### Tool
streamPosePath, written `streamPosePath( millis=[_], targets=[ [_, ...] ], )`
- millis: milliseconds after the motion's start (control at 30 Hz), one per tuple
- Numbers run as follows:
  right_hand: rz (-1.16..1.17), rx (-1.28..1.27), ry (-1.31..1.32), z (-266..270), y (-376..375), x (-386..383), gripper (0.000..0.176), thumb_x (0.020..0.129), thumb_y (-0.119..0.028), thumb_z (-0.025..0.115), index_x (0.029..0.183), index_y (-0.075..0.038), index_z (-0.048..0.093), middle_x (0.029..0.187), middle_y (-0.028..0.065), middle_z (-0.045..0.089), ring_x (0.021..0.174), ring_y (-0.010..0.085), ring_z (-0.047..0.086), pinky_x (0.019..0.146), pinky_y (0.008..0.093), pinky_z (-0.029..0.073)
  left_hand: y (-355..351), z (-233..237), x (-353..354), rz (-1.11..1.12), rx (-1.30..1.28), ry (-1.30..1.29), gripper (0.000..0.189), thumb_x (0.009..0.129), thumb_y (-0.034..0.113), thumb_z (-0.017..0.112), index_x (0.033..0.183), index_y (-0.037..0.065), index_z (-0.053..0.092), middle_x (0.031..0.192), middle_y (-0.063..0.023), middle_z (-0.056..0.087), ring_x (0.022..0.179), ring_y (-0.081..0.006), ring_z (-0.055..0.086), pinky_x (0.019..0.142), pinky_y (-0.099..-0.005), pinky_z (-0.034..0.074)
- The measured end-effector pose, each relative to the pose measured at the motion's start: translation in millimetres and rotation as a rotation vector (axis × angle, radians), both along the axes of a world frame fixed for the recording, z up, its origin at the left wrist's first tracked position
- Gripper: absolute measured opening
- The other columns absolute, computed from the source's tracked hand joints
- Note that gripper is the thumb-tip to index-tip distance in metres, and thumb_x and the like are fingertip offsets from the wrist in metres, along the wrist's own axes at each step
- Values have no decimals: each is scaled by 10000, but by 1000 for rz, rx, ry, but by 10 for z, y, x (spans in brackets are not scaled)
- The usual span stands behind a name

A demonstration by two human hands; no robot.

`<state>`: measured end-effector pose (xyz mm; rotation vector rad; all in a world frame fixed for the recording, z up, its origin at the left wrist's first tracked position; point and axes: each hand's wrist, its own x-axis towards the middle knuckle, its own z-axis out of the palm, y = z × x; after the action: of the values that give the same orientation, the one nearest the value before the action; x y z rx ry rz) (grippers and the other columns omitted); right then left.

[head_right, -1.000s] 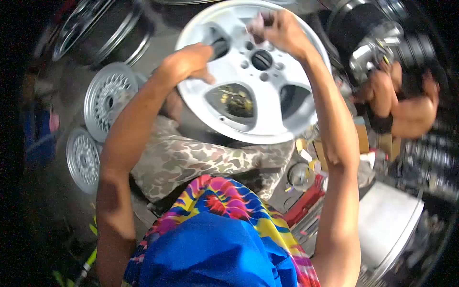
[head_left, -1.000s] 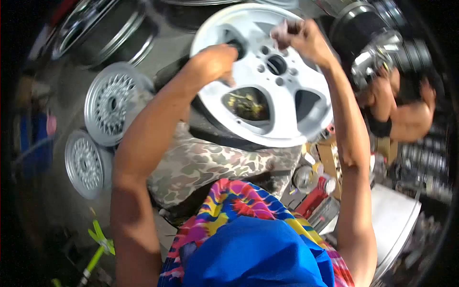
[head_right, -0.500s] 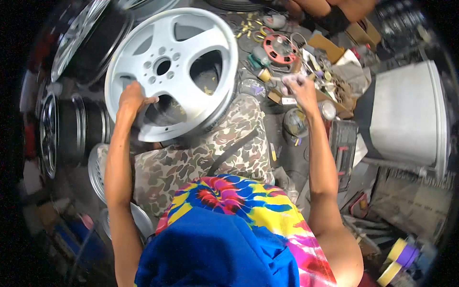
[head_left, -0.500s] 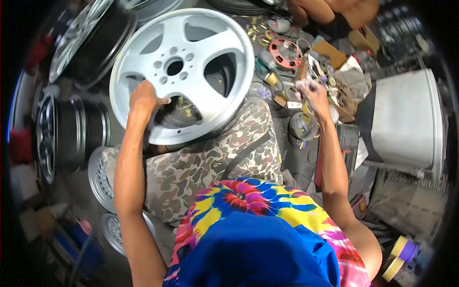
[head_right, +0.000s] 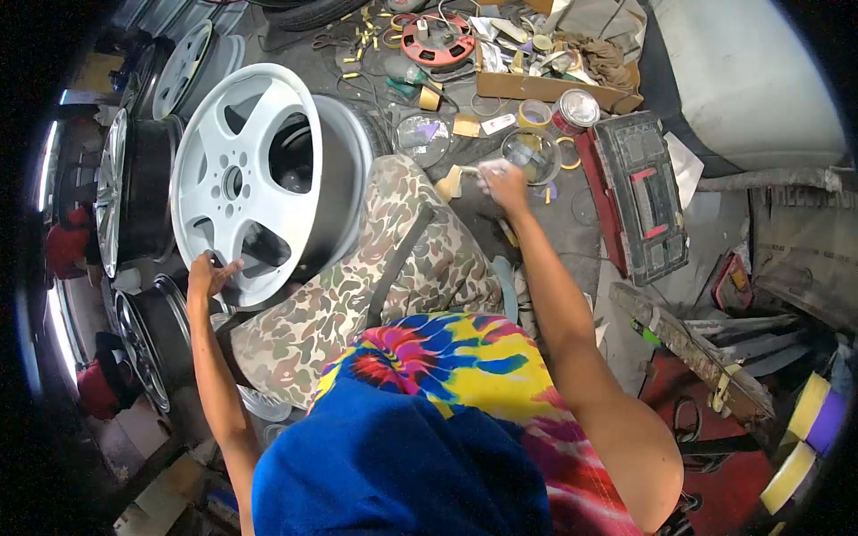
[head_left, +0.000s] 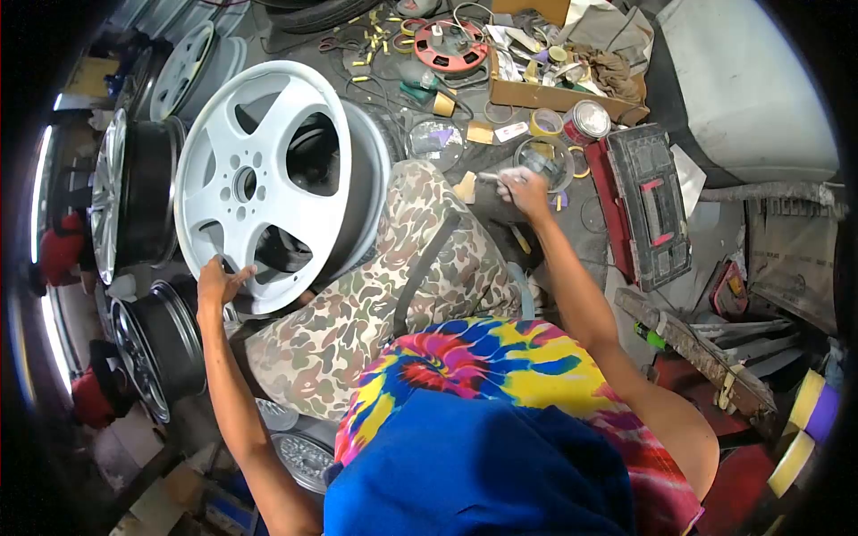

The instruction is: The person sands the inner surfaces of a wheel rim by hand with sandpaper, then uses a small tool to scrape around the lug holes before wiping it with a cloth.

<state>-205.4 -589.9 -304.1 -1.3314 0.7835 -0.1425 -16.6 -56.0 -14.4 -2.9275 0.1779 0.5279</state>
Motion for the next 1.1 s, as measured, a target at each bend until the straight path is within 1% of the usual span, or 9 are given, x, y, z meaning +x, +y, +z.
streamPosePath(
  millis=[200,300,333,433,500,700,800,967,1100],
  targets=[
    [40,81,-103,108,176,621,83,917,-96,685,949,-21,701,791,90,709,659,129,678,549,246,534,-465,85,-264,-78,-268,-310,557,853,371,766,1194,-49,635,1010,-293,694,947,-383,705,831,-421,544],
    [208,147,-12,-888,270,715,144,859,-150,747,901,-19,703,768,106,710,669,207,701,581,308,560,-781,258,-576,31,-441,-296,445,925,271,711,1237,-37,630,1090,-246,695,1005,-312,689,868,-393,527],
    [382,-165,188,-1459,357,781,368,785,-203,804,1069,-27,649,977,172,691,841,326,716,695,395,580,-838,329,-675,58,-457,-285,409,924,237,710,1213,-44,640,1070,-249,696,1002,-310,688,879,-389,524],
    [193,-551,612,-788,754,655,691,744,-250,841,1302,-59,481,1261,239,535,1020,418,660,825,457,564,-797,507,-938,112,-439,-302,355,934,198,700,1160,-73,655,1037,-227,704,973,-277,687,873,-369,527],
    [266,-440,719,-456,826,743,849,737,-264,860,1379,-89,334,1381,240,370,1112,424,617,884,457,554,-657,563,-1107,187,-463,-337,328,939,188,696,1138,-71,665,1029,-211,711,934,-252,693,850,-362,534],
    [332,-546,602,-946,947,740,714,758,-370,840,1250,-51,433,1291,247,452,1100,423,618,918,481,537,-626,658,-1399,321,-398,-290,273,946,170,690,1059,-79,678,930,-167,722,842,-192,682,788,-318,531],
    [307,-403,433,-1089,852,797,878,641,-467,883,1292,-23,496,1263,257,514,1245,396,507,1031,458,445,-571,506,-1348,301,-475,-271,248,951,167,681,1028,-68,689,884,-130,718,813,-162,661,765,-302,520],
    [644,-278,-49,-918,-117,176,428,790,-369,794,1078,-64,707,980,135,694,947,290,664,906,419,520,-848,449,-1253,211,-493,-284,249,960,182,668,1010,-61,694,866,-98,710,797,-148,644,770,-298,512],
    [610,-461,397,-250,-598,-900,410,806,-482,772,820,-73,742,787,107,717,789,237,697,751,378,526,-1147,458,-1102,126,-496,-296,214,956,177,676,992,-32,707,815,-79,689,742,-119,608,675,-280,482]
  ],
)
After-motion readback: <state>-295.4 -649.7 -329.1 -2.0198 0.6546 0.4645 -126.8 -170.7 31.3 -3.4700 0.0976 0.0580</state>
